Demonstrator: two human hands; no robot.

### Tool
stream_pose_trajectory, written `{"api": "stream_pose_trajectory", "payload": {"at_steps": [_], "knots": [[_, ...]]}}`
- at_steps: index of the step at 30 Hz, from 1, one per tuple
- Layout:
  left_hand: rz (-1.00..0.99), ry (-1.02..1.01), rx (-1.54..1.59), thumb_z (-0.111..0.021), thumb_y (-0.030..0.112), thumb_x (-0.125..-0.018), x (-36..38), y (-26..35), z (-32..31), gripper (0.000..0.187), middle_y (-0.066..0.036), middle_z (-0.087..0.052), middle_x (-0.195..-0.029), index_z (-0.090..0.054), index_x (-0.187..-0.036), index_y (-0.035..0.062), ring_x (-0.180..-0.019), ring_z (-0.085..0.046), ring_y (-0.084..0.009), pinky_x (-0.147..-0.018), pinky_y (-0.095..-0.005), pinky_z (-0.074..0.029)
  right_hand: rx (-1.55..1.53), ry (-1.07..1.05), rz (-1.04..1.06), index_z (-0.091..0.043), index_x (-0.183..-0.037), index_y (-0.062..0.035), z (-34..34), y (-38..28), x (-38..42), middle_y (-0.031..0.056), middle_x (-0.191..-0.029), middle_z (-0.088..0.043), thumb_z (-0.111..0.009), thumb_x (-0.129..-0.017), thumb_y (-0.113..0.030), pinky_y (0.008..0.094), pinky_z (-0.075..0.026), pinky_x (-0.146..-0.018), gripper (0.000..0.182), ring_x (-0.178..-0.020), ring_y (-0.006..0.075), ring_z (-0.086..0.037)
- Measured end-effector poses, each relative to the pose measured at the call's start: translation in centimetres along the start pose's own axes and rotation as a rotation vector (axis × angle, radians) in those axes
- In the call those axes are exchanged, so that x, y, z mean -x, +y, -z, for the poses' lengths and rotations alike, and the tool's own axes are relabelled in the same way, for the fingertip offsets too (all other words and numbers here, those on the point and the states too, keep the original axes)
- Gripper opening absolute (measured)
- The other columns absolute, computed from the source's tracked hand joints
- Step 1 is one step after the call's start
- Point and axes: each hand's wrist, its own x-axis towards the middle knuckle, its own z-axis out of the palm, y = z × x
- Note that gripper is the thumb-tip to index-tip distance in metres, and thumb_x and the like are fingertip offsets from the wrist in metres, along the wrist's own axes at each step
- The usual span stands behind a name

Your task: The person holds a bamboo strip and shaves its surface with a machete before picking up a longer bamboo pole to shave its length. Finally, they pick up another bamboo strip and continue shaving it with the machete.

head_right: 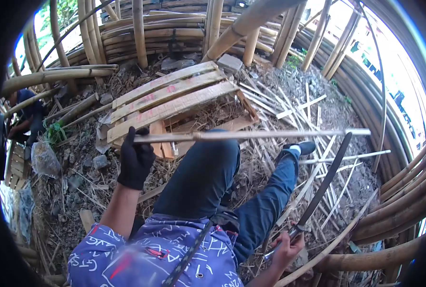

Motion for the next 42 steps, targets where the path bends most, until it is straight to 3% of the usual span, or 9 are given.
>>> {"api": "stream_pose_trajectory", "payload": {"at_steps": [20, 24, 28, 30, 34, 36, 38, 40, 42], "knots": [[-0.503, -0.04, -0.162, -0.047, 0.048, -0.096, -4.2, 1.1, -3.8, 0.041, 0.002, -0.047, -0.053, -0.061, -0.093, 0.0098, -0.038, -0.037, -0.0059, -0.036, -0.0206, -0.028, 0.027, 0.054, 0.023, -0.047, -0.12, 0.0021, -0.2, -1.6, 0.1, 0.0066, -0.066, -0.053, -0.057, -0.083, -0.006, 0.0216, -0.039, -0.038, 0.039, -0.041, 0.01, -0.045], [-0.759, -0.07, -0.279, -0.042, 0.047, -0.098, -4.7, 3.6, -6.9, 0.043, 0.004, -0.041, -0.049, -0.06, -0.087, 0.0092, -0.035, -0.029, -0.0048, -0.034, -0.0222, -0.018, 0.086, 0.033, -0.002, -0.045, -0.124, 0.0, 0.7, 0.8, -1.7, 0.0069, -0.075, -0.052, -0.057, -0.083, -0.004, 0.0223, -0.042, -0.04, 0.043, -0.05, 0.0093, -0.046], [-1.122, -0.053, -0.127, -0.04, 0.047, -0.099, -4.5, 5.7, -9.9, 0.046, 0.002, -0.043, -0.053, -0.054, -0.078, 0.0076, -0.041, -0.037, -0.0083, -0.043, -0.0259, -0.029, 0.106, -0.002, 0.03, -0.046, -0.123, -0.0006, 0.3, 2.9, -4.8, 0.0056, -0.071, -0.051, -0.057, -0.082, -0.004, 0.0226, -0.041, -0.039, 0.043, -0.046, 0.0095, -0.045], [-1.224, -0.543, -0.376, -0.039, 0.047, -0.099, -2.9, 7.7, -10.1, 0.047, 0.001, -0.042, -0.053, -0.052, -0.077, 0.0071, -0.045, -0.039, -0.0108, -0.048, -0.0294, -0.031, 0.117, 0.001, 0.002, -0.047, -0.122, -0.0009, 0.3, 2.9, -5.5, 0.005, -0.07, -0.051, -0.057, -0.082, -0.004, 0.0228, -0.04, -0.039, 0.042, -0.044, 0.0096, -0.044], [-1.182, -0.888, -0.406, -0.036, 0.048, -0.099, -0.2, 9.9, -14.0, 0.048, 0.001, -0.039, -0.053, -0.045, -0.07, 0.0118, -0.045, -0.035, -0.0115, -0.048, -0.031, -0.029, 0.074, 0.046, -0.081, -0.048, -0.119, -0.0007, -1.8, 1.0, -5.8, 0.0043, -0.068, -0.049, -0.056, -0.081, -0.003, 0.0234, -0.04, -0.038, 0.039, -0.044, 0.0097, -0.044], [-1.249, -0.601, -0.323, -0.033, 0.046, -0.099, 0.2, 10.3, -15.7, 0.046, 0.0, -0.04, -0.056, -0.041, -0.067, 0.0135, -0.048, -0.035, -0.0122, -0.049, -0.0305, -0.027, -0.021, 0.02, -0.15, -0.046, -0.119, 0.0006, -2.1, 0.9, -5.9, 0.0057, -0.069, -0.051, -0.055, -0.081, 0.0, 0.0235, -0.042, -0.042, 0.039, -0.045, 0.0111, -0.046], [-1.077, -1.05, -0.691, -0.048, 0.027, -0.096, 0.4, 13.6, -18.7, 0.032, -0.009, -0.062, -0.076, -0.062, -0.082, 0.0019, -0.068, -0.061, -0.0173, -0.072, -0.0343, -0.052, -0.031, 0.051, -0.178, -0.048, -0.117, 0.0006, -2.2, 0.5, -5.8, 0.0053, -0.068, -0.05, -0.054, -0.081, 0.001, 0.0239, -0.043, -0.043, 0.037, -0.045, 0.011, -0.046], [-1.578, -0.301, -0.375, -0.04, 0.037, -0.098, -0.2, 12.7, -22.7, 0.045, -0.009, -0.059, -0.075, -0.062, -0.098, -0.0015, -0.074, -0.062, -0.0222, -0.075, -0.0333, -0.053, 0.01, 0.043, -0.193, -0.048, -0.116, 0.001, -2.1, 0.4, -5.8, 0.005, -0.067, -0.049, -0.054, -0.08, 0.001, 0.024, -0.043, -0.043, 0.036, -0.045, 0.0111, -0.046], [-1.628, -0.603, -0.66, -0.04, 0.037, -0.098, -0.7, 15.1, -27.0, 0.044, -0.009, -0.059, -0.075, -0.062, -0.098, -0.0015, -0.074, -0.062, -0.022, -0.074, -0.0332, -0.053, -0.013, 0.058, -0.197, -0.048, -0.114, 0.0013, -2.0, 0.3, -5.9, 0.0048, -0.067, -0.049, -0.053, -0.08, 0.002, 0.0236, -0.042, -0.042, 0.034, -0.045, 0.0111, -0.047]]}}
